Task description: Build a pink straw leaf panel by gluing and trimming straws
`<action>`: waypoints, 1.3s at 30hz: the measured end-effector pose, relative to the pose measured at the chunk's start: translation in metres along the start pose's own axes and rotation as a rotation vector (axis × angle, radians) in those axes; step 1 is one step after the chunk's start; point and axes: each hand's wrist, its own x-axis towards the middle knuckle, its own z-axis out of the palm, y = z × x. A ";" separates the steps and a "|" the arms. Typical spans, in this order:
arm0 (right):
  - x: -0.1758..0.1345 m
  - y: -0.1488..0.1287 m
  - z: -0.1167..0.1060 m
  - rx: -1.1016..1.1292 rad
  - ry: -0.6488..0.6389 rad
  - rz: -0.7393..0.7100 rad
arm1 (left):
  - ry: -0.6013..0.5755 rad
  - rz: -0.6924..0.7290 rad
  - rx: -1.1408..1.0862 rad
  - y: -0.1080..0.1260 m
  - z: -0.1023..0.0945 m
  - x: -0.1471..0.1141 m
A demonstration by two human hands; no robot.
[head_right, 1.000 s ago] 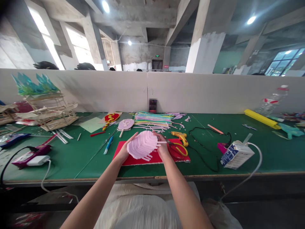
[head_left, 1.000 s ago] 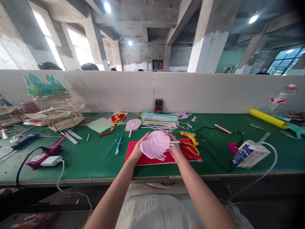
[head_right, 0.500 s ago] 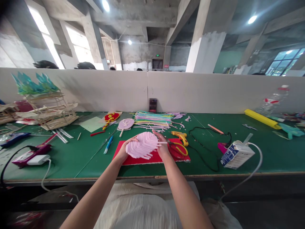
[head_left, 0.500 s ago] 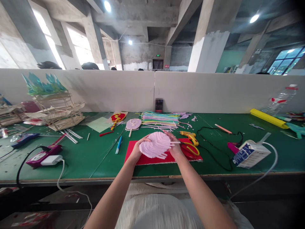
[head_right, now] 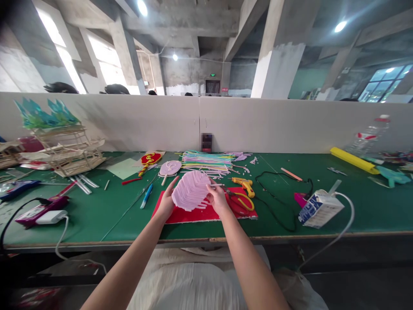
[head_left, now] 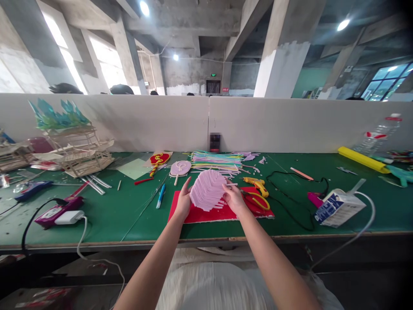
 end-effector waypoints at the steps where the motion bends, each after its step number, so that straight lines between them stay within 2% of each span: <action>1: 0.000 0.000 0.001 -0.022 0.005 -0.026 | 0.027 -0.052 -0.038 0.001 0.001 0.000; 3: -0.001 -0.002 0.002 -0.058 0.004 -0.053 | 0.051 -0.166 -0.109 0.003 0.002 0.000; 5: -0.002 -0.002 0.002 -0.104 -0.012 -0.065 | 0.015 -0.248 -0.139 0.003 0.003 0.000; 7: -0.003 -0.002 0.003 -0.158 -0.031 -0.068 | -0.030 -0.272 -0.102 0.003 0.003 0.000; 11: -0.003 -0.001 0.005 -0.233 -0.058 -0.089 | -0.070 -0.264 0.033 0.002 0.004 -0.004; 14: -0.004 -0.003 0.006 -0.227 -0.060 -0.108 | -0.087 -0.243 0.055 0.004 0.005 -0.006; 24: 0.002 0.000 -0.003 -0.184 0.022 -0.035 | -0.070 -0.180 0.014 0.003 0.005 -0.004; 39: 0.001 0.000 -0.003 -0.183 0.164 -0.040 | -0.099 -0.202 -0.030 0.006 0.005 -0.006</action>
